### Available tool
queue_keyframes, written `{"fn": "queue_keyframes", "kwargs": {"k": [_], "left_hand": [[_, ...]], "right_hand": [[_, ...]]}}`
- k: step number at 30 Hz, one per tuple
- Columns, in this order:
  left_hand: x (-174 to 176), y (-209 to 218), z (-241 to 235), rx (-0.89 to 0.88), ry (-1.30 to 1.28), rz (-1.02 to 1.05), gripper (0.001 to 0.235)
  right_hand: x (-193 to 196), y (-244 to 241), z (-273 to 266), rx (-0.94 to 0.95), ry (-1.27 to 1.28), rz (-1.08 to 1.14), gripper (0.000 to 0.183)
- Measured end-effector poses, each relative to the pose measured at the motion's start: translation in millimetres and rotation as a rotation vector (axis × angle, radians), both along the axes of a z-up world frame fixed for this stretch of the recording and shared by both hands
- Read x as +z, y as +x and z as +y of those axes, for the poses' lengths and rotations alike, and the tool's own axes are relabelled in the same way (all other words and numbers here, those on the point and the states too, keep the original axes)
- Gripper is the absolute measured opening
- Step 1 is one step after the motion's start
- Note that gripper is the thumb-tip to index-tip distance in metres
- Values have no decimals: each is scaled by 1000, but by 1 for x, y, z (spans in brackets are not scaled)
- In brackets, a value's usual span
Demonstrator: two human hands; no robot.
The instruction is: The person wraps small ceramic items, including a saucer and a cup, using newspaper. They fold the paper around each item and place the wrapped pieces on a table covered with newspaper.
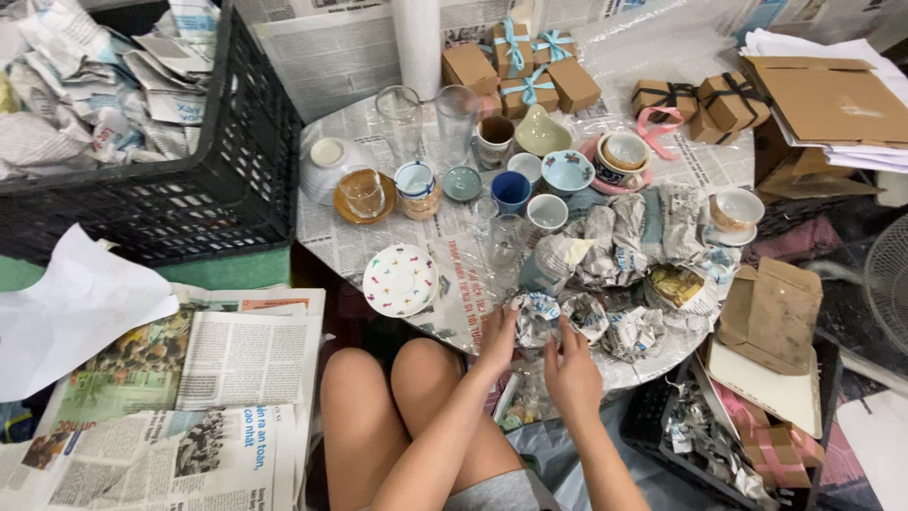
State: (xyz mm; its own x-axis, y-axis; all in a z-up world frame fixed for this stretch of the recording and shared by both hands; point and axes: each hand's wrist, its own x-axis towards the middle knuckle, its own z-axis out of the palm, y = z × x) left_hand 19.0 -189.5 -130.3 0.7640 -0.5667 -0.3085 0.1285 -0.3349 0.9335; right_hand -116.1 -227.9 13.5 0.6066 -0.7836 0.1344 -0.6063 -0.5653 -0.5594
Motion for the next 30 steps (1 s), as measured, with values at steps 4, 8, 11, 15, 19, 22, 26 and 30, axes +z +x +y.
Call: {"fn": "queue_keyframes", "kwargs": {"k": [4, 8, 11, 15, 19, 22, 26, 30], "left_hand": [[8, 7, 8, 92, -85, -5, 90], [31, 34, 38, -34, -144, -88, 71], [58, 55, 71, -47, -350, -221, 54], [96, 91, 122, -32, -366, -13, 36], [111, 136, 203, 141, -254, -362, 33], [102, 164, 273, 327, 35, -656, 38], [79, 182, 349, 328, 643, -683, 53], [67, 182, 380, 326, 709, -698, 60]], "right_hand": [[2, -8, -9, 9, 194, -203, 46], [12, -11, -2, -67, 268, -386, 31], [16, 4, 14, 48, 335, -473, 26], [18, 48, 37, 303, 472, -516, 30], [22, 101, 68, 482, 606, -413, 28], [19, 147, 96, 668, 652, -406, 28], [10, 200, 139, 775, 879, -234, 32], [5, 245, 175, 936, 860, -257, 38]]}}
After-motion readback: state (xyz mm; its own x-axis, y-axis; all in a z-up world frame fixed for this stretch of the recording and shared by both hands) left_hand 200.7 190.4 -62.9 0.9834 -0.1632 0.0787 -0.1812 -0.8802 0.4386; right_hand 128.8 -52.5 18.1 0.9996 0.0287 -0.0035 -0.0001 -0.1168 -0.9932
